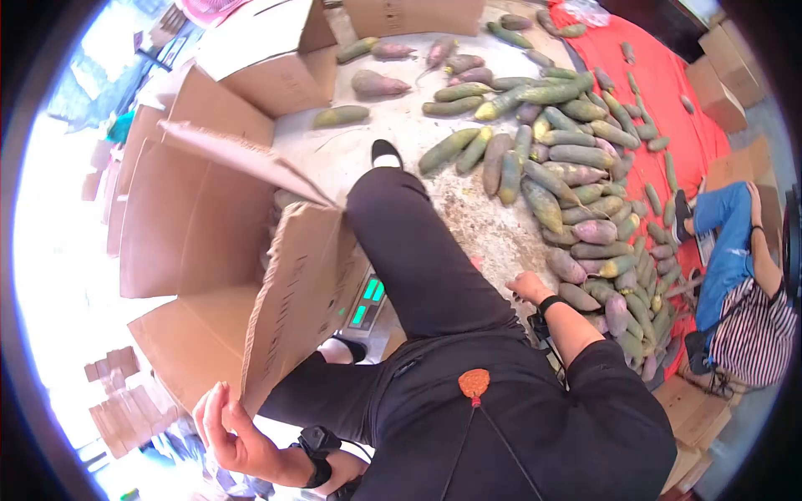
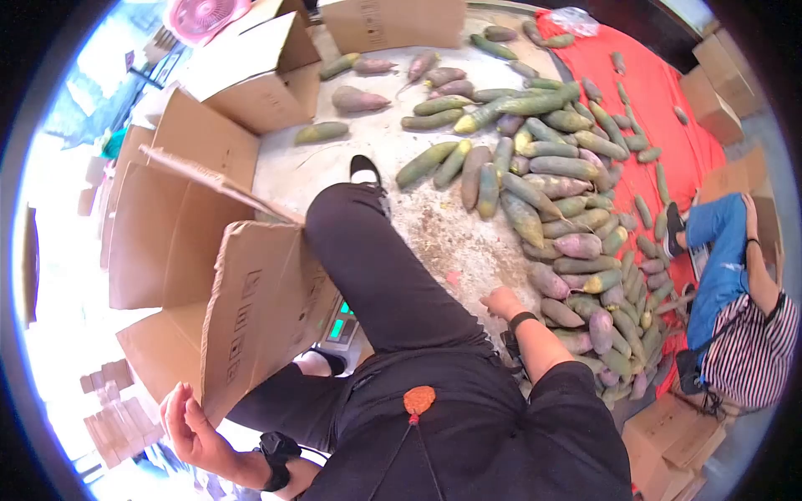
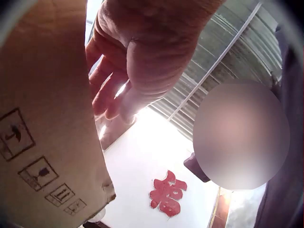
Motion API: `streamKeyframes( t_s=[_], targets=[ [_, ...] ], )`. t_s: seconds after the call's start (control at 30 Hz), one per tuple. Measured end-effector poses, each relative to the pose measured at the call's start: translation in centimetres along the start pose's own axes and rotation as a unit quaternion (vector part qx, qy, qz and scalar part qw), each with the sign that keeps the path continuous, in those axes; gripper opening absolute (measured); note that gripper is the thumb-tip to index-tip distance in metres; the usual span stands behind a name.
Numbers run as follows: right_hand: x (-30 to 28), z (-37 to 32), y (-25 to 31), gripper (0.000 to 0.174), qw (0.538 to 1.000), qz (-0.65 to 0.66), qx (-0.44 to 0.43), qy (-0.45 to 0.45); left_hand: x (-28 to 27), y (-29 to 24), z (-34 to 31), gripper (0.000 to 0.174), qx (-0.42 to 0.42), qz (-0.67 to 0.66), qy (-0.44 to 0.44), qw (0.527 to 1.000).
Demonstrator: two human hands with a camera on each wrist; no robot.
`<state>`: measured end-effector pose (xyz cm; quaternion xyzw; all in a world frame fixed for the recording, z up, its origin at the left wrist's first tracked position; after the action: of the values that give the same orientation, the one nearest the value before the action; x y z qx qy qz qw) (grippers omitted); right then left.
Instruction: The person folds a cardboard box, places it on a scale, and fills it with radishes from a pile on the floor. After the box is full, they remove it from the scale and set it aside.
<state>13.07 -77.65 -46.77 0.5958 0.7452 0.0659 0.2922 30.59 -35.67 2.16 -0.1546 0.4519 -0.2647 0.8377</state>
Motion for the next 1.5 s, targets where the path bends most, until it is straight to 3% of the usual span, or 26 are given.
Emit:
streamKeyframes(
  t_s=[0.23,0.3,0.33,0.67,0.77,0.83,0.87,0.97,1.03,1.1,1.27,1.4,1.47,1.5],
  targets=[
    [-0.1,1.6,3.7,0.024,0.997,0.031,-0.036,-0.054,-3.8,3.2,-1.2,0.013,-0.063,0.051,-0.086,0.993],
    [-0.4,1.9,4.7,0.021,0.991,-0.025,-0.105,-0.073,-4.2,3.9,-1.7,0.013,-0.081,0.046,-0.105,0.990],
    [-0.1,2.0,4.0,0.019,0.994,0.024,-0.077,-0.069,-4.3,4.0,-1.9,0.013,-0.094,0.038,-0.106,0.989],
    [0.9,6.1,-1.8,0.016,0.987,0.080,-0.115,-0.075,-3.9,5.1,-2.2,0.017,-0.071,0.073,-0.087,0.991],
    [0.9,4.1,-0.3,0.026,0.989,0.012,-0.125,-0.085,-4.1,5.3,-2.4,0.018,-0.074,0.077,-0.086,0.990],
    [0.5,3.4,1.9,0.039,0.942,-0.222,-0.223,-0.116,-4.1,5.5,-2.6,0.019,-0.082,0.072,-0.090,0.990],
    [0.8,3.5,2.0,0.046,0.948,-0.224,-0.211,-0.084,-4.3,5.7,-2.7,0.020,-0.090,0.073,-0.099,0.988],
    [1.1,2.2,3.8,0.041,0.974,-0.157,-0.162,-0.025,-4.3,6.0,-2.7,0.022,-0.073,0.098,-0.089,0.988],
    [2.3,4.9,1.6,0.040,0.951,-0.249,-0.184,-0.030,-4.3,6.0,-2.6,0.024,-0.069,0.107,-0.086,0.988],
    [1.7,3.4,2.5,0.032,0.960,-0.166,-0.195,-0.114,-4.3,6.3,-2.8,0.025,-0.090,0.092,-0.097,0.987],
    [1.5,0.2,3.2,0.017,0.992,-0.030,-0.114,-0.047,-4.1,6.4,-2.6,0.031,-0.098,0.090,-0.085,0.987],
    [0.7,-1.2,-2.1,0.019,0.996,0.080,-0.016,-0.017,-3.9,6.3,-2.2,0.037,-0.123,0.080,-0.091,0.985],
    [-1.1,-2.8,-4.9,0.016,0.997,0.058,0.054,-0.014,-3.8,6.3,-2.0,0.038,-0.121,0.096,-0.090,0.984],
    [-1.5,-0.6,-9.6,0.016,0.995,-0.081,-0.050,-0.017,-3.5,6.1,-1.9,0.038,-0.118,0.096,-0.084,0.985]
  ],
)
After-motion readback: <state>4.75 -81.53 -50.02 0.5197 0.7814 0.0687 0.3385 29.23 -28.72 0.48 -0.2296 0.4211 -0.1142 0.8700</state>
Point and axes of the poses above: each hand's wrist, its own z-axis towards the middle knuckle, its own x-axis out of the palm, y = z × x, the point moved 7 cm from there along z, towards the middle knuckle, and after that the axes turned 5 degrees about -x, right-handed, at the moved point
